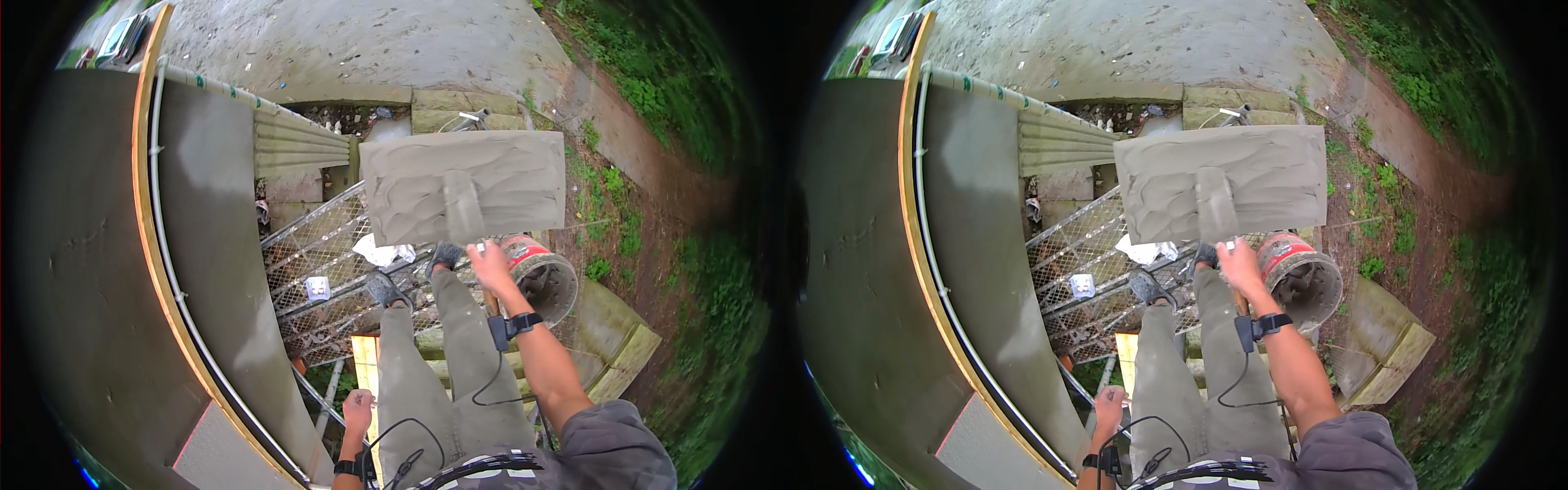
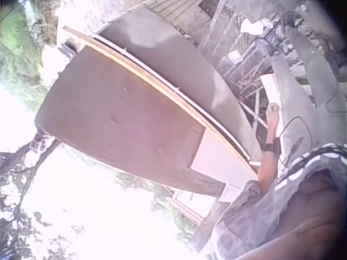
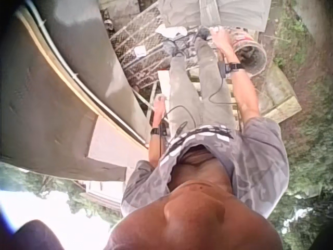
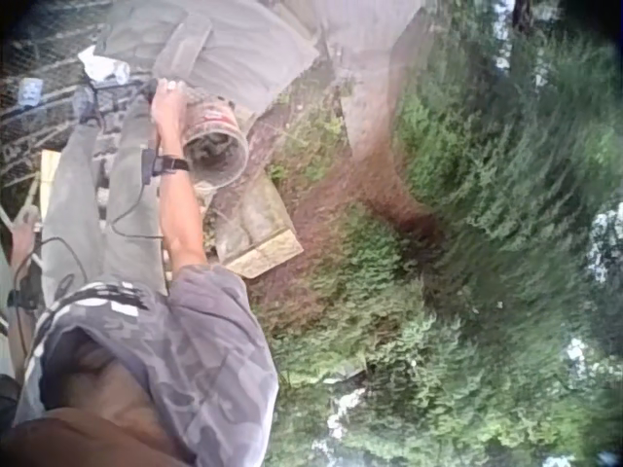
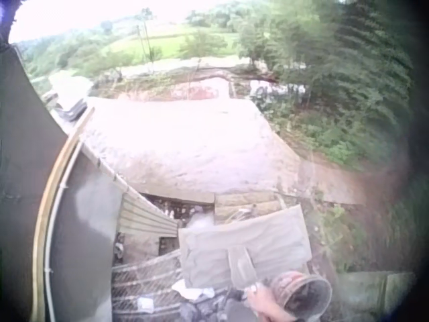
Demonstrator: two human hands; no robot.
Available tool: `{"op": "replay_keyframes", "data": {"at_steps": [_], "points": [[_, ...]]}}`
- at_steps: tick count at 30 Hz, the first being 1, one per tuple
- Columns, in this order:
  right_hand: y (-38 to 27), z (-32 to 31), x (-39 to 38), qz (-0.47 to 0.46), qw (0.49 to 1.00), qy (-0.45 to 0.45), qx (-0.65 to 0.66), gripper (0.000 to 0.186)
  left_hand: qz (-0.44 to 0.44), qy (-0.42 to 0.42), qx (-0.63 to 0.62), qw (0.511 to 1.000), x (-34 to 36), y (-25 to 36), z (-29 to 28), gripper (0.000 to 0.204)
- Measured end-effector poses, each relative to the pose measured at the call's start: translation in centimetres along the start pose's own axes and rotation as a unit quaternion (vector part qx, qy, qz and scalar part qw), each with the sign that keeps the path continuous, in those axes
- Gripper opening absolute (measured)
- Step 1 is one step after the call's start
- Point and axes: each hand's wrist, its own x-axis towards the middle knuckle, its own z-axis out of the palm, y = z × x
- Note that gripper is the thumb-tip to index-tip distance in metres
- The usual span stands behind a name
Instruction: Applying plaster or mortar to an exterior ledge using a hawk and trowel.
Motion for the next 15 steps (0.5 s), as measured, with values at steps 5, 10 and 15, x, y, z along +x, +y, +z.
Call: {"op": "replay_keyframes", "data": {"at_steps": [5, 10, 15], "points": [[-5.8, 2.6, -2.2, -0.095, 0.974, -0.081, -0.188, 0.040, -0.016, 0.014, -0.039, 0.999, -0.3, -2.4, -2.7, 0.016], [-8.2, 3.0, -3.3, -0.140, 0.946, -0.109, -0.271, 0.037, -0.039, 0.042, -0.023, 0.998, -0.4, -4.7, -4.5, 0.013], [-8.5, 3.5, -4.4, -0.135, 0.942, -0.127, -0.281, 0.040, -0.014, 0.053, 0.003, 0.998, -0.2, -7.0, -5.0, 0.018]]}}
